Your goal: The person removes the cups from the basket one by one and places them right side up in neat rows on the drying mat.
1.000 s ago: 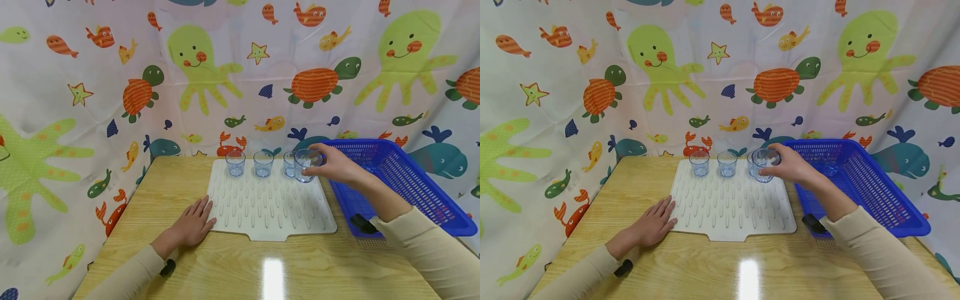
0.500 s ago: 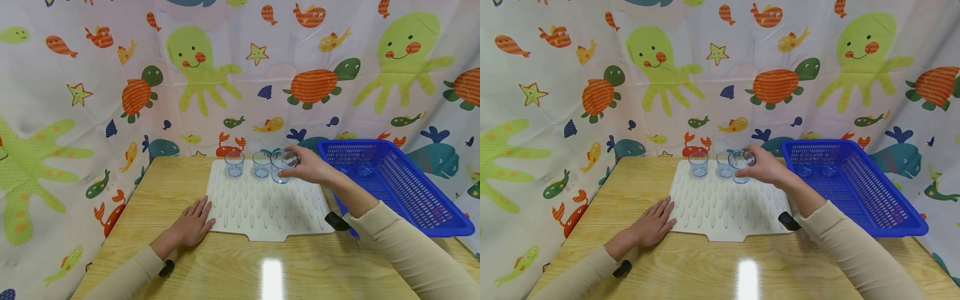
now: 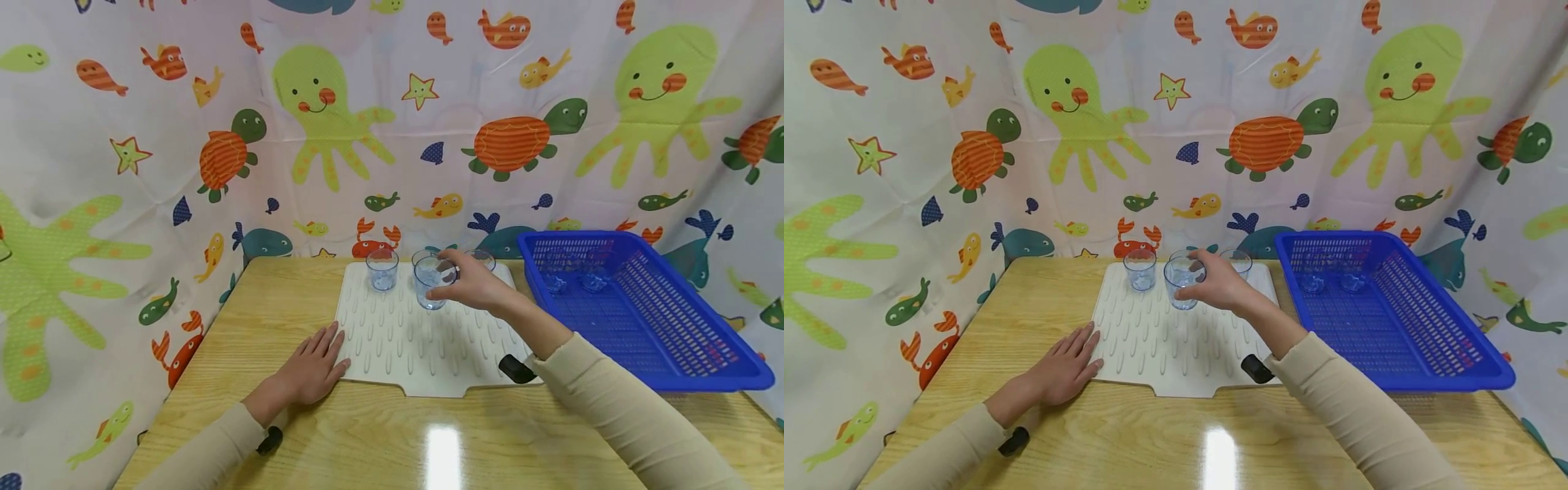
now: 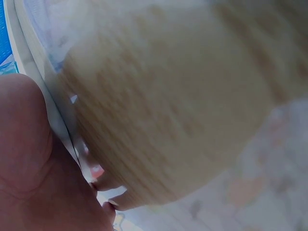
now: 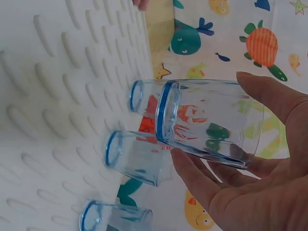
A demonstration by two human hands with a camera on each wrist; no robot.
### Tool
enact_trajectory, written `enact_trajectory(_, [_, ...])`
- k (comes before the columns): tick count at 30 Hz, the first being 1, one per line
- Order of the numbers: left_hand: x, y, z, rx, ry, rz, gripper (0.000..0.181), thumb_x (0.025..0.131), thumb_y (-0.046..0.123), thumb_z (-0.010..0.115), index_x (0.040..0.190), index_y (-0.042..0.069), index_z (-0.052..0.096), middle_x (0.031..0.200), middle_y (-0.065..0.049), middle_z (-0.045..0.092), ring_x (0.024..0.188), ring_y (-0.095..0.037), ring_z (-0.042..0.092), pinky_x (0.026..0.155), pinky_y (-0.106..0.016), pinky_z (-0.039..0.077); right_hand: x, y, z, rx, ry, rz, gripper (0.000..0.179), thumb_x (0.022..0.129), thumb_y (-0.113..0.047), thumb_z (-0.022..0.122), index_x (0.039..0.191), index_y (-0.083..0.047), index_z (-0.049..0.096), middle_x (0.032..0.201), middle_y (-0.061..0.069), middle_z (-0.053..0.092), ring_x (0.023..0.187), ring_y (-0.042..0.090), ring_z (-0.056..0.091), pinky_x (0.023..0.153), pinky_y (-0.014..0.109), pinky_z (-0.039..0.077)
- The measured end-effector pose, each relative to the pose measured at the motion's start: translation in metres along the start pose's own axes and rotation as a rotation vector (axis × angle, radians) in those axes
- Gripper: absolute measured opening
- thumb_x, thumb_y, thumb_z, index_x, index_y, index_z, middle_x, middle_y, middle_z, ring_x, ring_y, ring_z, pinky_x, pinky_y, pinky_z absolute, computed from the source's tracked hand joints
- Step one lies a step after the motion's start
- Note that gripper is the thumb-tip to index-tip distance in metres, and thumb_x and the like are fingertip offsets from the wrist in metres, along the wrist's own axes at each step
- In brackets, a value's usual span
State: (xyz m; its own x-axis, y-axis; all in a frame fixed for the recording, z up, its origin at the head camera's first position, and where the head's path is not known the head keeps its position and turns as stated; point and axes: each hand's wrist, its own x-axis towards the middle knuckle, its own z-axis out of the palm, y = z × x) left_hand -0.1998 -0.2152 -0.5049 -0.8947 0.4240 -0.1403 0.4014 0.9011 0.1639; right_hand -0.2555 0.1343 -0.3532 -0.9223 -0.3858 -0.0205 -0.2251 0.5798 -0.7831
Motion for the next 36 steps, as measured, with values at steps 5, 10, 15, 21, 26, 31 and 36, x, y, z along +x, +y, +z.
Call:
enact_trajectory(5, [-0.001, 0.003, -0.005, -0.007, -0.01, -0.006, 0.071, 0.111, 0.052, 0.028, 0.165, 0.01, 0.013, 0.172, -0.011, 0.002, 0.158, -0.035, 0.006, 0.123, -0.057, 0.013, 0.01, -0.002, 0.012, 0.019, -0.017, -0.003, 0.086, 0.087, -0.024, 0.082, 0.156, -0.004, 0.036, 0.146, 0.022, 0.051, 0.13, 0.044, 0.05, 0.098, 0.052, 0.051])
enact_trajectory(10, [0.0, 0.004, -0.007, -0.012, -0.016, -0.007, 0.071, 0.111, 0.051, 0.028, 0.165, 0.009, 0.012, 0.172, -0.012, 0.002, 0.158, -0.035, 0.005, 0.124, -0.057, 0.013, 0.018, 0.0, 0.02, 0.018, -0.019, 0.008, 0.085, 0.087, -0.026, 0.083, 0.157, -0.008, 0.037, 0.147, 0.02, 0.051, 0.13, 0.041, 0.051, 0.097, 0.051, 0.052])
enact_trajectory(15, [0.001, 0.003, -0.004, -0.009, -0.01, -0.004, 0.072, 0.11, 0.054, 0.026, 0.166, 0.011, 0.011, 0.172, -0.009, 0.0, 0.158, -0.034, 0.004, 0.124, -0.056, 0.013, 0.026, 0.005, 0.028, 0.023, -0.016, 0.008, 0.084, 0.087, -0.026, 0.083, 0.156, -0.008, 0.038, 0.149, 0.021, 0.05, 0.132, 0.041, 0.05, 0.099, 0.053, 0.051])
enact_trajectory(21, [0.001, 0.003, -0.002, -0.019, -0.005, -0.003, 0.072, 0.11, 0.056, 0.025, 0.166, 0.012, 0.012, 0.173, -0.008, 0.0, 0.158, -0.033, 0.005, 0.124, -0.057, 0.013, 0.032, 0.008, 0.04, 0.033, -0.005, 0.0, 0.083, 0.088, -0.026, 0.082, 0.155, -0.007, 0.037, 0.147, 0.02, 0.051, 0.134, 0.041, 0.049, 0.102, 0.053, 0.049])
enact_trajectory(26, [0.001, 0.002, -0.002, -0.014, -0.017, -0.012, 0.072, 0.11, 0.056, 0.025, 0.166, 0.013, 0.012, 0.173, -0.008, 0.0, 0.158, -0.033, 0.005, 0.124, -0.056, 0.013, 0.04, 0.009, 0.054, 0.01, -0.01, 0.013, 0.084, 0.087, -0.029, 0.083, 0.155, -0.009, 0.039, 0.146, 0.017, 0.053, 0.133, 0.036, 0.052, 0.104, 0.051, 0.048])
enact_trajectory(31, [0.0, 0.0, -0.001, -0.006, -0.018, -0.015, 0.072, 0.11, 0.056, 0.026, 0.166, 0.012, 0.012, 0.173, -0.008, 0.0, 0.158, -0.033, 0.005, 0.124, -0.057, 0.013, 0.049, 0.011, 0.068, 0.006, -0.004, -0.01, 0.086, 0.087, -0.03, 0.083, 0.156, -0.007, 0.038, 0.145, 0.017, 0.055, 0.13, 0.035, 0.054, 0.104, 0.05, 0.048])
enact_trajectory(36, [0.002, -0.001, 0.001, -0.003, -0.019, -0.018, 0.072, 0.11, 0.056, 0.025, 0.166, 0.013, 0.011, 0.173, -0.007, -0.001, 0.158, -0.033, 0.005, 0.124, -0.057, 0.013, 0.056, 0.013, 0.079, -0.013, 0.009, -0.042, 0.085, 0.087, -0.03, 0.084, 0.155, -0.006, 0.04, 0.143, 0.018, 0.056, 0.126, 0.034, 0.056, 0.102, 0.049, 0.049])
